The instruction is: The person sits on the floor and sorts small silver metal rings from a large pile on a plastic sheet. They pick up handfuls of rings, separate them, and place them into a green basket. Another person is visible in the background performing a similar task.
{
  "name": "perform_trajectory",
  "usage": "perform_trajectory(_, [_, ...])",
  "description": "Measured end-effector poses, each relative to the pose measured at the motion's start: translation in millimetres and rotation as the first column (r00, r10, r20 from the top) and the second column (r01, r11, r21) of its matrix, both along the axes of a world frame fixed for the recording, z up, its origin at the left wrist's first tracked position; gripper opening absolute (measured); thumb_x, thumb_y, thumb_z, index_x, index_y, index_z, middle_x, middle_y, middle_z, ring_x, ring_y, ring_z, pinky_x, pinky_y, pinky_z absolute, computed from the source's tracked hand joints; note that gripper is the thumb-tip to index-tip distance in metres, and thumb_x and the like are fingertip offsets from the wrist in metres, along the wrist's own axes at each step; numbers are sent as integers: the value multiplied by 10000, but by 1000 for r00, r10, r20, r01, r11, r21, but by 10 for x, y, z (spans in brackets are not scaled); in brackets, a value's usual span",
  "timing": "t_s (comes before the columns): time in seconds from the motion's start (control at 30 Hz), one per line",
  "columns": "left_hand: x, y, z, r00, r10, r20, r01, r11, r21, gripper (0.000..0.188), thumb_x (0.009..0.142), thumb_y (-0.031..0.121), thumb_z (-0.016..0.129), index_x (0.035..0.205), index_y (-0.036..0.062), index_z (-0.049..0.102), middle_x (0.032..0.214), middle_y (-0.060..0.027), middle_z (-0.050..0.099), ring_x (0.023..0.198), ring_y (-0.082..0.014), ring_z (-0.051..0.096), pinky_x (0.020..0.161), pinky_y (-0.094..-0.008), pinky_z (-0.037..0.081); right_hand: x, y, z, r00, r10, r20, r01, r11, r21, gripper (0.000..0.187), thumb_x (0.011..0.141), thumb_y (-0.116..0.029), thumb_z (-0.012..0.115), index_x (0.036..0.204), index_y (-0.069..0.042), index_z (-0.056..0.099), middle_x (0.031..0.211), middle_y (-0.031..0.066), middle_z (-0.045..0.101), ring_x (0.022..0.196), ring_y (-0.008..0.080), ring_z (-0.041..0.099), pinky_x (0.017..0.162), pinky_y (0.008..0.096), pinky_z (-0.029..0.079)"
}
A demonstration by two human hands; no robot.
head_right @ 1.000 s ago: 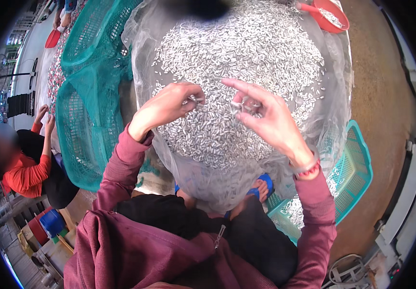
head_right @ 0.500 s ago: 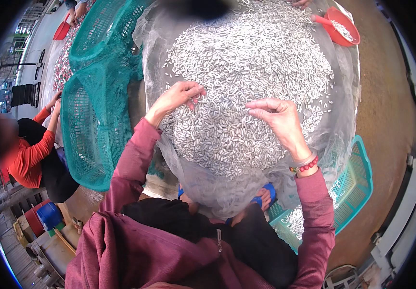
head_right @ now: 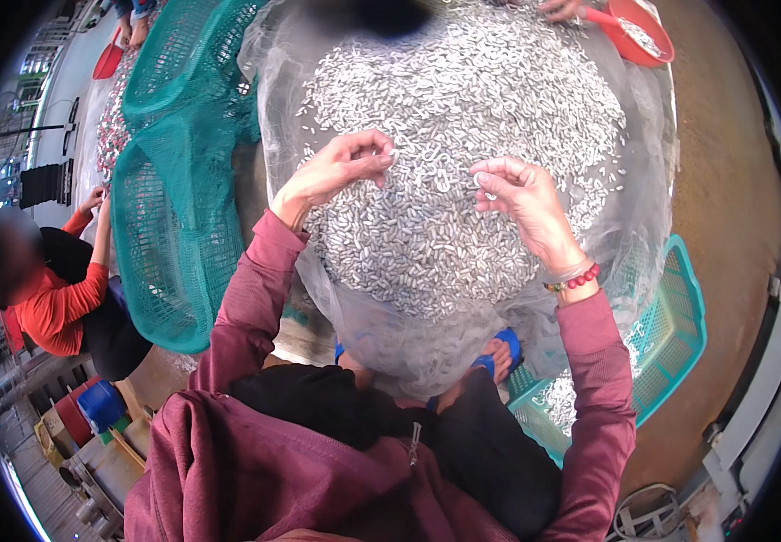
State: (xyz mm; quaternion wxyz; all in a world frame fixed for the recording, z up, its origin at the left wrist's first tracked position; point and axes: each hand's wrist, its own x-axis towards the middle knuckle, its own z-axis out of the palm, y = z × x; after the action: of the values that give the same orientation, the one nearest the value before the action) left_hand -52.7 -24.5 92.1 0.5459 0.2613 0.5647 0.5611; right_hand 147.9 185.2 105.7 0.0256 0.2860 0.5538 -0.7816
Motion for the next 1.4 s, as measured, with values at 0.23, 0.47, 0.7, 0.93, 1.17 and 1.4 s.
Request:
perform_trajectory(0.23, [-146, -454, 24, 797, 71, 600, -282, 922, 266, 175, 901, 56, 473, 1063, -3, 500, 913, -103, 491, 712, -138, 502, 496, -238, 431, -512, -16, -489, 919, 304, 252, -394, 677, 621, 238, 890, -203, 572, 987, 8, 626, 881, 113, 632, 805, 203, 626, 676, 330, 499])
perform_trajectory(0.47, [-125, -393, -471, 834, -18, -552, -174, 940, -294, 197, 893, 254, 609, 942, 64, 624, 614, -49, 541, 565, -259, 543, 526, -349, 453, -468, -313, -641, 880, 444, 168, -417, 554, 721, 63, 817, -55, 651, 828, -20, 600, 732, 87, 592, 711, 203, 579, 646, 328, 475])
perform_trajectory(0.7, [-90, -259, -514, 662, -95, -743, -84, 976, -200, 229, 891, 268, 624, 944, 46, 624, 693, -133, 608, 676, -259, 614, 657, -373, 470, -1, 95, 0, 1000, -1, -31, -8, 960, -281, 184, 900, -50, 538, 1077, -15, 574, 869, 53, 623, 682, 82, 546, 581, 202, 426])
perform_trajectory(0.93, [-110, -240, -540, 457, -396, -797, -41, 885, -464, 306, 879, 293, 641, 944, 0, 585, 752, -212, 616, 760, -374, 624, 683, -447, 460, 306, 322, 953, 991, -46, -125, 59, 993, 100, 516, 806, -11, 445, 1321, 23, 451, 1041, 157, 618, 682, 94, 553, 552, 197, 404])
perform_trajectory(1.17, [-170, -268, -427, 637, -159, -754, -126, 944, -305, 375, 947, 340, 555, 839, -19, 578, 693, -158, 572, 679, -281, 591, 630, -408, 450, 2632, 1594, 2329, 560, -534, -633, 804, 536, 259, 523, 890, -23, 429, 1391, 81, 321, 1327, 269, 478, 1020, 204, 565, 717, 230, 447])
perform_trajectory(1.4, [-173, -180, -33, 937, 210, 278, -242, 966, 88, 285, 945, 277, 593, 746, 85, 524, 633, 29, 412, 541, -35, 356, 435, -195, 277, 2012, 1400, 1289, 647, -673, -360, 734, 677, 56, 405, 942, -183, 543, 1297, 4, 491, 971, 47, 602, 700, 37, 533, 461, 119, 357])
